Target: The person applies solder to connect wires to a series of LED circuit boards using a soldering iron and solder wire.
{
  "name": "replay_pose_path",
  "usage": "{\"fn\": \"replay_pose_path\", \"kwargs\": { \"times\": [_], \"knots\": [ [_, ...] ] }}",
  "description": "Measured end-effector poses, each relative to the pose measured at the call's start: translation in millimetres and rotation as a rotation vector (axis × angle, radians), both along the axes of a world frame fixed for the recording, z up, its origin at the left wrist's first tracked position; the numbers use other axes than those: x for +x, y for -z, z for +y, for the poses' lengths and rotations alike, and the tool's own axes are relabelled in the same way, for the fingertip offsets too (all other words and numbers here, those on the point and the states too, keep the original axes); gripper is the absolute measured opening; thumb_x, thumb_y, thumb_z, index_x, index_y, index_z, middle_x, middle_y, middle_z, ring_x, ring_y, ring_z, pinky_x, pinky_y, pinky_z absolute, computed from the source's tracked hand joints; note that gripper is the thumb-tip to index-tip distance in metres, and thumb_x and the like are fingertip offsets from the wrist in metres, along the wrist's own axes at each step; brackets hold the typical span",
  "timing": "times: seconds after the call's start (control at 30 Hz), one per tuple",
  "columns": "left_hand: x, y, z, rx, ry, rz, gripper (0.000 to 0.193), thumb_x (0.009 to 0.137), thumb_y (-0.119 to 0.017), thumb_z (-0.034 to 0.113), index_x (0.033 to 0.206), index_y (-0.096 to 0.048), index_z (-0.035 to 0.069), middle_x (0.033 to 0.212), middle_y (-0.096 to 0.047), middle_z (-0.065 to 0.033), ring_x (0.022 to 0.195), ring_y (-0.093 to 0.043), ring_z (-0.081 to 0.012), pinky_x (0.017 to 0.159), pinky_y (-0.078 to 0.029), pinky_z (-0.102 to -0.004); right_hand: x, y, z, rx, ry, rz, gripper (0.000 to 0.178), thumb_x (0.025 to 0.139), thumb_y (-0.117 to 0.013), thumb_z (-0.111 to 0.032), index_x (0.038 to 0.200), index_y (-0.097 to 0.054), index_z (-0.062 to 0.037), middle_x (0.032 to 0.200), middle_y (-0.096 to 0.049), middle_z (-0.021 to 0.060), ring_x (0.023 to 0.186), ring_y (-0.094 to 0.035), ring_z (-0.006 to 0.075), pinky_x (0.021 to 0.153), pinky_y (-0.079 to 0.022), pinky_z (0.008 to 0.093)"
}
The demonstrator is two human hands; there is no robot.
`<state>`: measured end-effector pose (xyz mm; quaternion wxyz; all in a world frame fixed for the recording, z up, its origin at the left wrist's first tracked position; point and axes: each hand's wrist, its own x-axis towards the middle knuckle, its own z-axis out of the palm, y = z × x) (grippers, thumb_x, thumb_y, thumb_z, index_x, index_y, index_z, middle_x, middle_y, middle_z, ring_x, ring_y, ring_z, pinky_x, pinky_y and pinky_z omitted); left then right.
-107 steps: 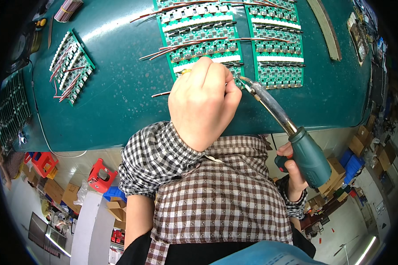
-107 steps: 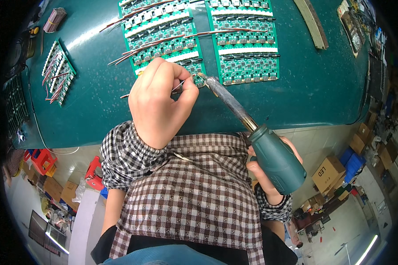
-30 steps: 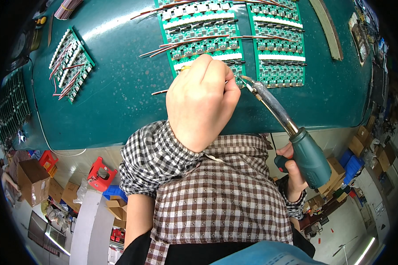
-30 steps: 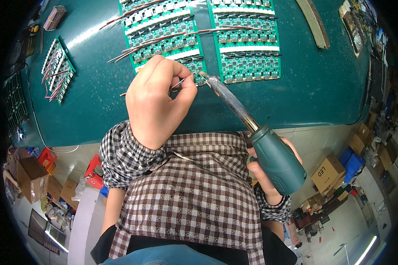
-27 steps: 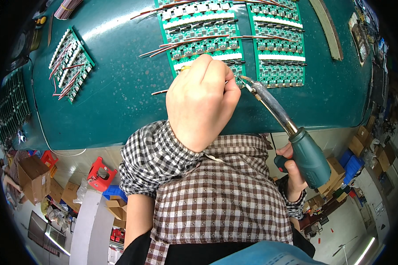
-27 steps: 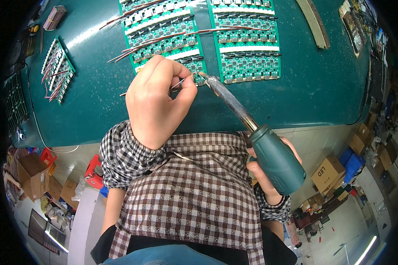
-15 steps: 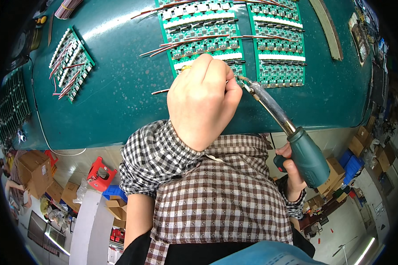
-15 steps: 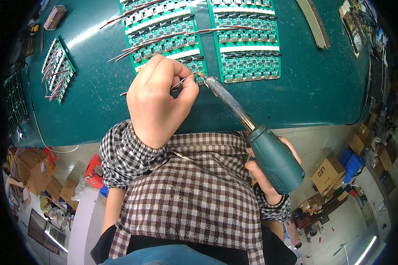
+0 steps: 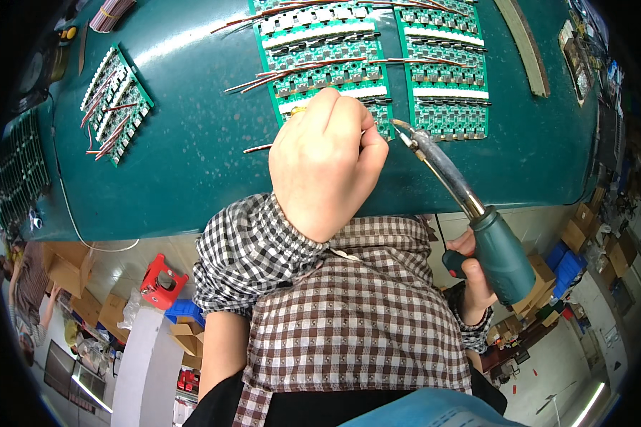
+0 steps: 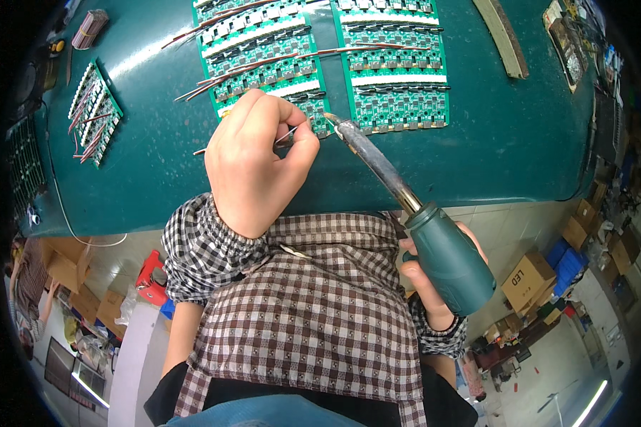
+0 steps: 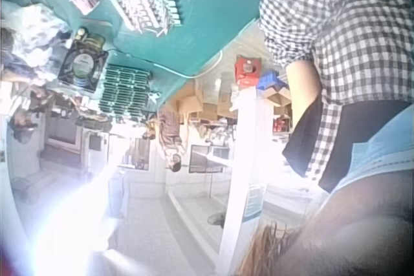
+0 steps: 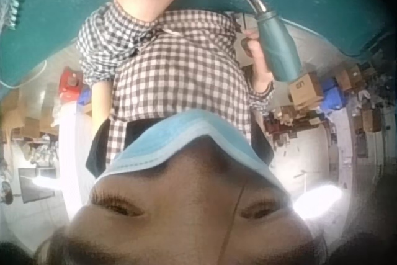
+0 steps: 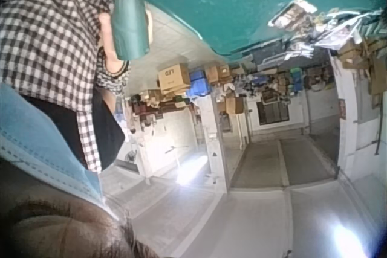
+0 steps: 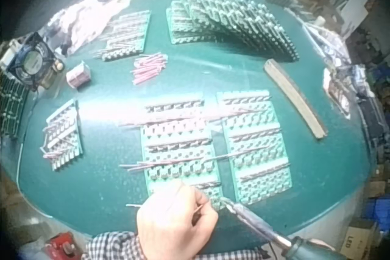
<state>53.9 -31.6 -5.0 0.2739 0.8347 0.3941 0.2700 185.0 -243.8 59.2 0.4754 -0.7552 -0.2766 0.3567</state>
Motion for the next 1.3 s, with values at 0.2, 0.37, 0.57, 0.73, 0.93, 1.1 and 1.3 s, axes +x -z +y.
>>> {"fn": "replay_pose_path", "kwargs": {
  "times": [0.2, 0.37, 0.57, 0.73, 0.93, 1.1, 1.3],
  "knots": [
    [-0.2, -0.7, 0.0, 0.008, 0.003, -0.006, 0.016, 0.065, -0.067, 0.000, 0.071, -0.054, 0.007, 0.066, -0.052, -0.0030, 0.058, -0.054, -0.0165, 0.052, -0.044, -0.0297, -10.7, -4.7, 19.3, 0.055, 0.091, -0.015, 0.043, 0.081, -0.066, -0.031, 0.090, -0.056, 0.0095, 0.073, -0.055, 0.0136, 0.069, -0.058, 0.0248, 0.064, -0.053, 0.0372],
    [-0.3, -2.4, 0.2, 0.011, 0.011, 0.006, 0.016, 0.065, -0.067, 0.000, 0.071, -0.054, 0.007, 0.066, -0.051, -0.0030, 0.058, -0.053, -0.0166, 0.052, -0.044, -0.0296, -0.1, 3.9, 18.0, 0.184, 0.125, 0.047, 0.047, 0.083, -0.063, -0.031, 0.101, -0.052, 0.0116, 0.079, -0.053, 0.0131, 0.070, -0.056, 0.0224, 0.060, -0.055, 0.0344],
    [-1.7, -2.0, -0.6, 0.009, 0.021, -0.002, 0.018, 0.063, -0.064, 0.002, 0.072, -0.050, 0.008, 0.068, -0.050, -0.0070, 0.060, -0.053, -0.0256, 0.054, -0.044, -0.0350, 32.5, 20.0, 35.1, 0.347, 0.185, 0.258, 0.059, 0.091, -0.054, -0.042, 0.121, -0.043, 0.0075, 0.080, -0.050, 0.0081, 0.077, -0.052, 0.0169, 0.065, -0.053, 0.0318],
    [-8.4, -10.7, 1.5, -0.011, 0.038, 0.073, 0.017, 0.068, -0.069, 0.001, 0.078, -0.057, 0.006, 0.071, -0.053, -0.0036, 0.060, -0.053, -0.0169, 0.056, -0.045, -0.0290, 67.9, 34.8, 59.5, 0.558, 0.251, 0.549, 0.055, 0.094, -0.048, -0.044, 0.114, -0.049, 0.0066, 0.084, -0.054, 0.0090, 0.082, -0.058, 0.0213, 0.079, -0.055, 0.0409],
    [-24.6, -36.2, 28.3, 0.052, 0.097, 0.002, 0.030, 0.073, -0.069, 0.006, 0.102, -0.060, 0.005, 0.101, -0.057, -0.0137, 0.091, -0.058, -0.0302, 0.079, -0.047, -0.0408, 111.9, 51.3, 103.5, 0.779, 0.184, 0.793, 0.052, 0.091, -0.056, -0.040, 0.111, -0.048, 0.0077, 0.086, -0.062, 0.0123, 0.100, -0.057, 0.0305, 0.112, -0.023, 0.0544],
    [-6.1, -22.3, 44.4, 0.172, 0.307, 0.267, 0.052, 0.080, -0.067, 0.033, 0.122, -0.054, 0.005, 0.132, -0.047, -0.0163, 0.126, -0.041, -0.0372, 0.104, -0.029, -0.0561, 98.6, 69.2, 124.4, 0.746, 0.154, 0.695, 0.050, 0.094, -0.050, -0.039, 0.116, -0.051, 0.0047, 0.095, -0.062, 0.0107, 0.102, -0.060, 0.0304, 0.109, -0.030, 0.0496],
    [-13.0, -32.1, 48.5, 0.003, 0.379, 0.353, 0.068, 0.079, -0.064, 0.049, 0.132, -0.048, 0.009, 0.145, -0.036, -0.0134, 0.136, -0.029, -0.0366, 0.110, -0.019, -0.0548, 83.0, 68.0, 125.9, 0.658, 0.125, 0.496, 0.047, 0.093, -0.052, -0.038, 0.113, -0.055, 0.0048, 0.091, -0.062, 0.0099, 0.098, -0.061, 0.0281, 0.109, -0.029, 0.0487]
  ]
}}
